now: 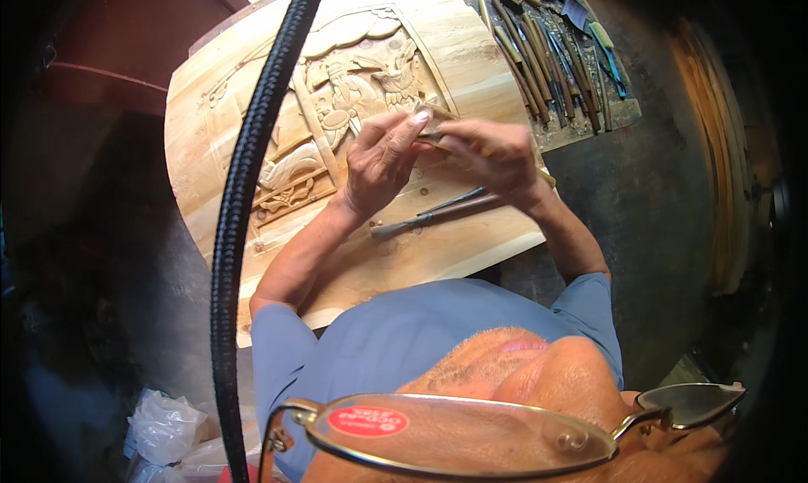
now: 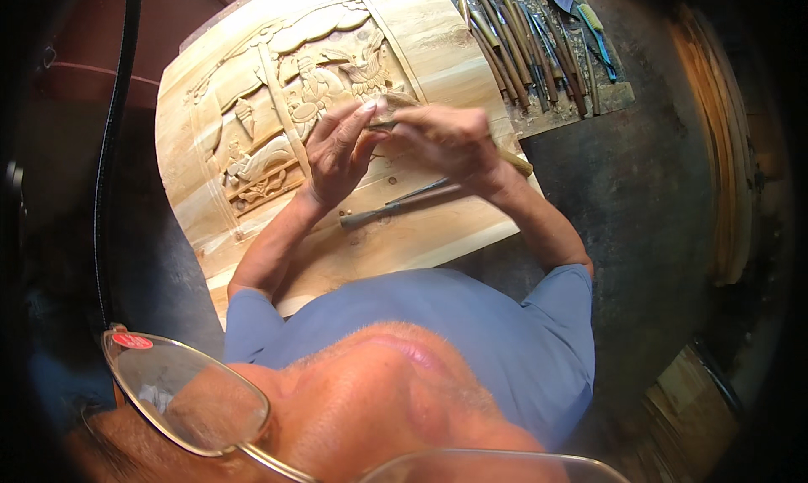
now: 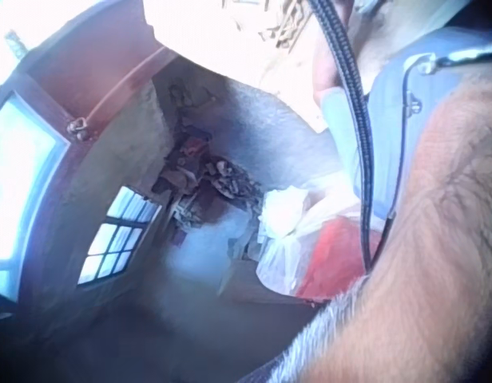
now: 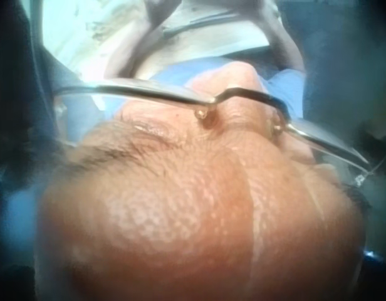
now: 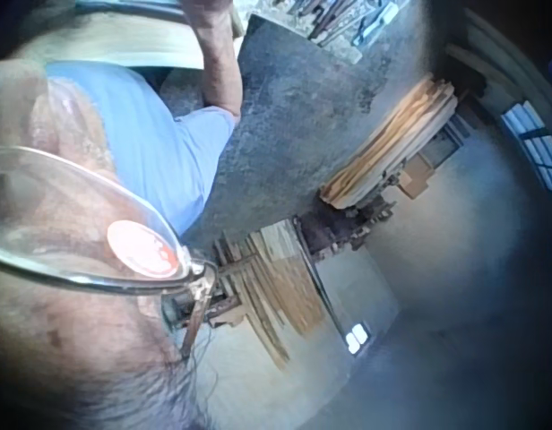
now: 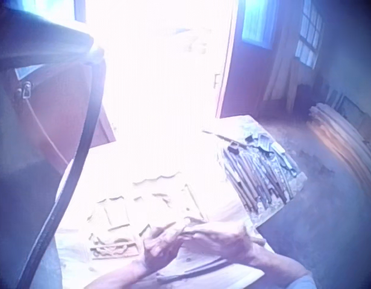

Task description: The person carves intricate patterns into a wooden panel using a chisel and a mallet, and later uses a smaller carving tool for fine details.

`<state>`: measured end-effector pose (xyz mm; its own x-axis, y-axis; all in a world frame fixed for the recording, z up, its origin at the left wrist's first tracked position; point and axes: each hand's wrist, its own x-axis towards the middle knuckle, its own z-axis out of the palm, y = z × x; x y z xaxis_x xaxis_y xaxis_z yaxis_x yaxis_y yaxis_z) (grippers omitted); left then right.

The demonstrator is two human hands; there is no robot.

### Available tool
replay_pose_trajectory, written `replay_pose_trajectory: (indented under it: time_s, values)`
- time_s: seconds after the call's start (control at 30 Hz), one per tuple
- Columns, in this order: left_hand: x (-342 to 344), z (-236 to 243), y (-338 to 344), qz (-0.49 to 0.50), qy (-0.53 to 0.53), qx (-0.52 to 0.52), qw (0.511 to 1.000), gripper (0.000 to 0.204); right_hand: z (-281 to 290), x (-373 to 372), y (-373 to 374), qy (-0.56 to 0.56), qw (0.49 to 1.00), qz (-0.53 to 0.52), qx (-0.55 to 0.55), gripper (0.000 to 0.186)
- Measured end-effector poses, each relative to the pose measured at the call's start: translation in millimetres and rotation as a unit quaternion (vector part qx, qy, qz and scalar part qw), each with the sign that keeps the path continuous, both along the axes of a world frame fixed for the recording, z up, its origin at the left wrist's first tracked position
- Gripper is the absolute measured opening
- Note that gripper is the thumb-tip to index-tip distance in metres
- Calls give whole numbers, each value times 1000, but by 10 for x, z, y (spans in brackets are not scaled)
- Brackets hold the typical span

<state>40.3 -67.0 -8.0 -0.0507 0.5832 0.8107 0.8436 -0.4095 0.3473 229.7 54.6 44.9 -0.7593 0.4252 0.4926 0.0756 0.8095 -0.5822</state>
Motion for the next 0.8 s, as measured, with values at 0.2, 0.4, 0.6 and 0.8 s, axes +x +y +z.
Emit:
replay_pose_trajectory:
  time_s: [0.2, 0.4, 0.6, 0.8]
  values:
    - [-45, -108, 71, 20, 78, -15, 997, 34, 287, 380, 1798, 58, 915, -352, 189, 19]
    - [-127, -234, 113, 1, 107, -16, 994, 22, -152, 210, 3175, -98, 880, -429, 177, 26]
    - [-133, -231, 108, -4, 104, -13, 994, 20, -184, 56, 3514, -189, 866, -415, 204, 28]
    - [-143, -235, 105, -5, 98, -15, 995, 19, -108, 10, 3578, -211, 873, -387, 207, 28]
